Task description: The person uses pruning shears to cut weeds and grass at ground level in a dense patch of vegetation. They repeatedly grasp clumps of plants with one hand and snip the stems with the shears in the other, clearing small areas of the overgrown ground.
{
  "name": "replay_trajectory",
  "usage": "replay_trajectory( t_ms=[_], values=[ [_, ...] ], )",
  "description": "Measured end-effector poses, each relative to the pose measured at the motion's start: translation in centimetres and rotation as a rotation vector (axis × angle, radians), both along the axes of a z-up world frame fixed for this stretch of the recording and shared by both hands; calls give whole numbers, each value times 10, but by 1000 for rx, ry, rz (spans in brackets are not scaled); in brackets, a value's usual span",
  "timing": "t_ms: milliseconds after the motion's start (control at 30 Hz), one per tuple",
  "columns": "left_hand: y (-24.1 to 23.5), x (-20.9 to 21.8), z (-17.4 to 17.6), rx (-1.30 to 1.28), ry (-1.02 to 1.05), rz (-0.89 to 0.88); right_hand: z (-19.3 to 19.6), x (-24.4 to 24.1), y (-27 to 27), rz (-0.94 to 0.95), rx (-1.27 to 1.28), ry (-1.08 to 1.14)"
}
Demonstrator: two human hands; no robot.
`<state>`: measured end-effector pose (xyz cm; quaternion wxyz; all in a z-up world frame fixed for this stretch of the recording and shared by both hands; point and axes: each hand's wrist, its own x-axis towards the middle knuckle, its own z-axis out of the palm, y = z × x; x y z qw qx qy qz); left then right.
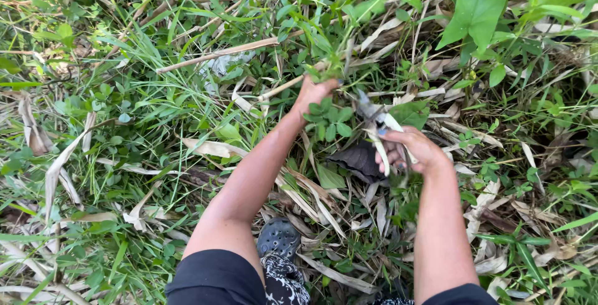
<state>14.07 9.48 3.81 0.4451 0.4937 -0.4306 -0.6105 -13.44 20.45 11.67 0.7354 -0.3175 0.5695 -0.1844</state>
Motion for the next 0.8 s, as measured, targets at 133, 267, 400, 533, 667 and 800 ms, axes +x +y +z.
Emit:
replay_trajectory(
  t_ms=[133, 267, 400, 533, 667, 800],
  values=[
    [-12, 11, 20, -29, 106, 37, 20, -14, 1, 190, 53, -63],
    [-11, 17, 12, 25, 99, 13, 6, 2, 1, 224, 87, -64],
    [-9, 17, 16, 122, 104, -10, -16, 36, -5, 112, 91, 6],
    [-1, 15, 26, 183, 158, -15, -28, 60, -4, 46, 20, 58],
    [4, 10, 26, 139, 59, -5, -36, 64, -3, -42, -29, 159],
    [4, 9, 26, 108, 107, 9, -46, 66, -6, -121, -74, 158]
  ],
)
